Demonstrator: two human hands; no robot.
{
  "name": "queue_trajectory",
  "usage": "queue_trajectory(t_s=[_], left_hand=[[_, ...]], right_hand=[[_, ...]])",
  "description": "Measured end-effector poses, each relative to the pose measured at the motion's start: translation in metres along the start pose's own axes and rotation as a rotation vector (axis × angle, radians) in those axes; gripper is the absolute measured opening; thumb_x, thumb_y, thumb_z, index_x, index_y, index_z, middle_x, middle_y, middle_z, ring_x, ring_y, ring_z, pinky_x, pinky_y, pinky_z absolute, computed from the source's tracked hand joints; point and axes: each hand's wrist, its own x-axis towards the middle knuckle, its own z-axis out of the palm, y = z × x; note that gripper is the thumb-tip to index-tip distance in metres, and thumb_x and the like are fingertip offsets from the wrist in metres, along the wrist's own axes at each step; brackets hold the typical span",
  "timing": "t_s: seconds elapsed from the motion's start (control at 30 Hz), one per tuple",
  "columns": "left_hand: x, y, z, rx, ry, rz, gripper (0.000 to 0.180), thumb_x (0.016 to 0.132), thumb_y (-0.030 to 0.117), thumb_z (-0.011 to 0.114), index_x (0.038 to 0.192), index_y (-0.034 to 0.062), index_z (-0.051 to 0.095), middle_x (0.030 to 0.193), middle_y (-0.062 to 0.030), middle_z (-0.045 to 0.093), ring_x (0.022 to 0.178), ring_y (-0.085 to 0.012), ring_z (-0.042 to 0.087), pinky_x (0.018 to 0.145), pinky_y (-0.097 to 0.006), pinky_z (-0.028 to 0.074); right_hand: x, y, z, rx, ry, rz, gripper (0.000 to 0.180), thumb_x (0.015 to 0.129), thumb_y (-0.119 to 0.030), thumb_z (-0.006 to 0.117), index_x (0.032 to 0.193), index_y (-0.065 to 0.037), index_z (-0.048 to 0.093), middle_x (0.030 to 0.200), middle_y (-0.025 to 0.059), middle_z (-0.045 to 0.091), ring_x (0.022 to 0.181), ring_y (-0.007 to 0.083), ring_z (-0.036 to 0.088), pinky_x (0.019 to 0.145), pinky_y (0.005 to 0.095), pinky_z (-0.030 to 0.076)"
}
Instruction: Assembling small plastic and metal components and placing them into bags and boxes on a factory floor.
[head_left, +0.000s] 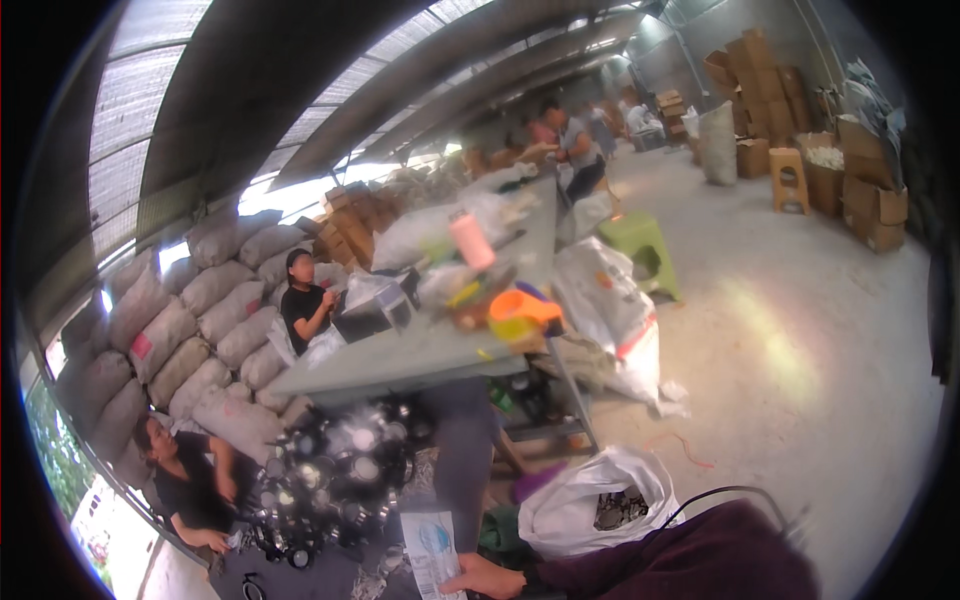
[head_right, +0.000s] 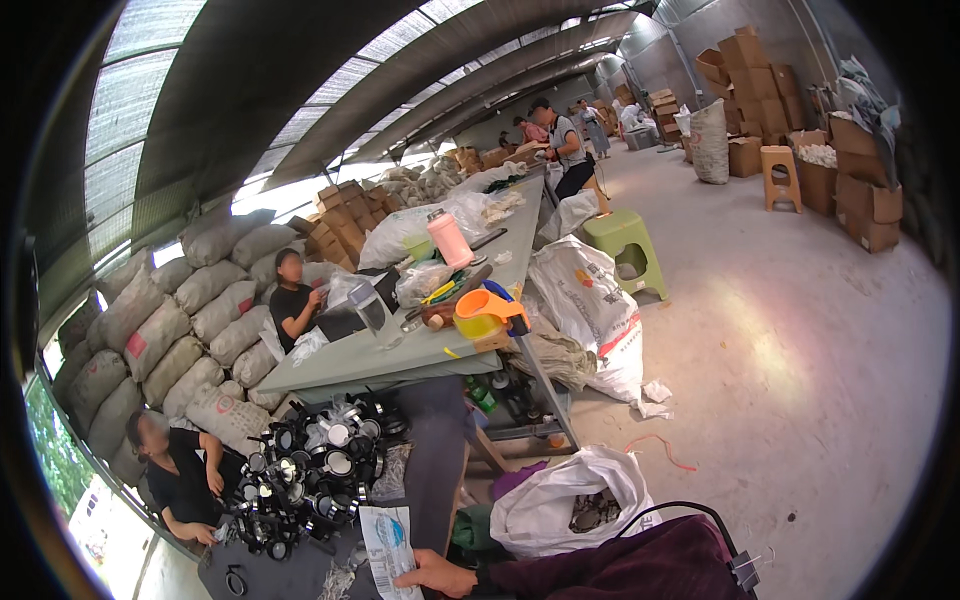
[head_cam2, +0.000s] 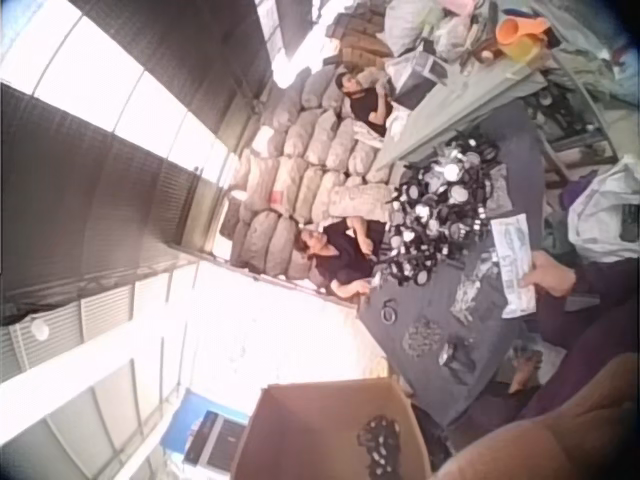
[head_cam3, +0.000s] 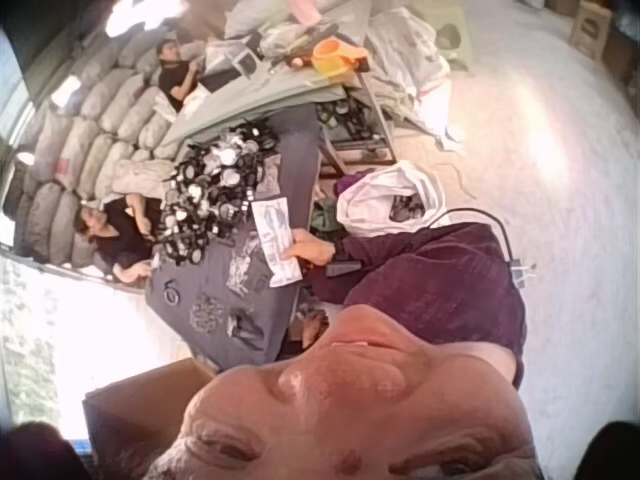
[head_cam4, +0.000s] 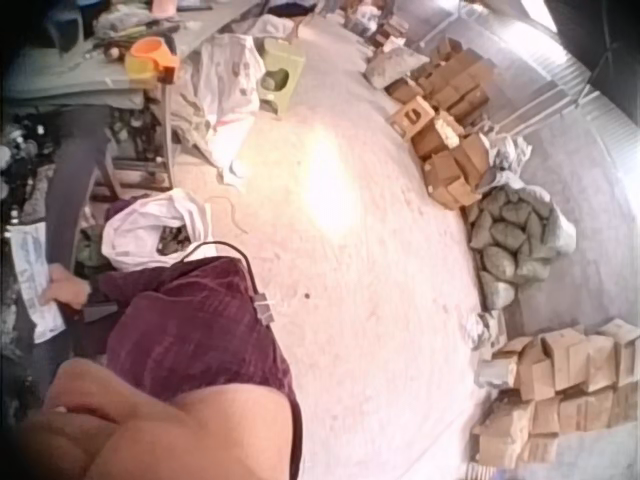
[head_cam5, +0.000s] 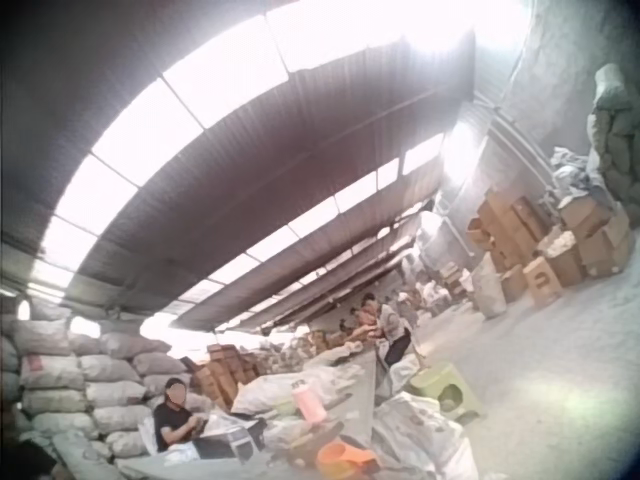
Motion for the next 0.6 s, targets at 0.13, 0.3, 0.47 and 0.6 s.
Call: queue_trajectory(t_s=[0.13,0.3,0.47,0.6], left_hand=[[-0.009,-0.002,0.005,-0.078,-0.002,-0.06,0.028,0.078,0.026,0.057,0.1,0.009,0.061,0.099,-0.0125,0.063,0.091,-0.0297,0.057,0.08,-0.051,0.038],[-0.017,0.0,0.012,-0.184,-0.019,-0.129,0.028,0.079,0.025,0.056,0.101,0.0084,0.061,0.099,-0.0128,0.063,0.09,-0.0297,0.057,0.078,-0.05,0.039],[-0.029,-0.002,0.018,-0.281,-0.019,-0.211,0.028,0.079,0.023,0.056,0.102,0.0077,0.06,0.099,-0.0132,0.063,0.089,-0.0297,0.057,0.076,-0.048,0.04],[-0.038,-0.004,0.023,-0.358,-0.024,-0.276,0.028,0.08,0.022,0.056,0.103,0.0072,0.059,0.099,-0.0134,0.063,0.088,-0.0298,0.058,0.075,-0.047,0.041]], right_hand=[[0.005,0.013,-0.009,-0.008,-0.009,-0.01,0.029,0.076,0.002,0.06,0.105,-0.002,0.06,0.09,0.0033,0.065,0.081,0.0135,0.061,0.072,0.0294,0.048],[0.016,0.034,-0.037,-0.063,-0.062,0.188,0.044,0.08,-0.008,0.065,0.122,-0.002,0.051,0.111,0.0053,0.06,0.099,0.0137,0.056,0.092,0.0291,0.042],[0.011,0.029,-0.026,-0.002,-0.042,0.089,0.036,0.078,-0.002,0.063,0.113,-0.002,0.056,0.101,0.0044,0.063,0.09,0.0137,0.059,0.082,0.0291,0.045],[0.016,0.042,-0.037,-0.036,-0.092,0.176,0.043,0.08,-0.007,0.065,0.12,-0.002,0.051,0.11,0.005,0.061,0.098,0.0136,0.057,0.091,0.029,0.043]])
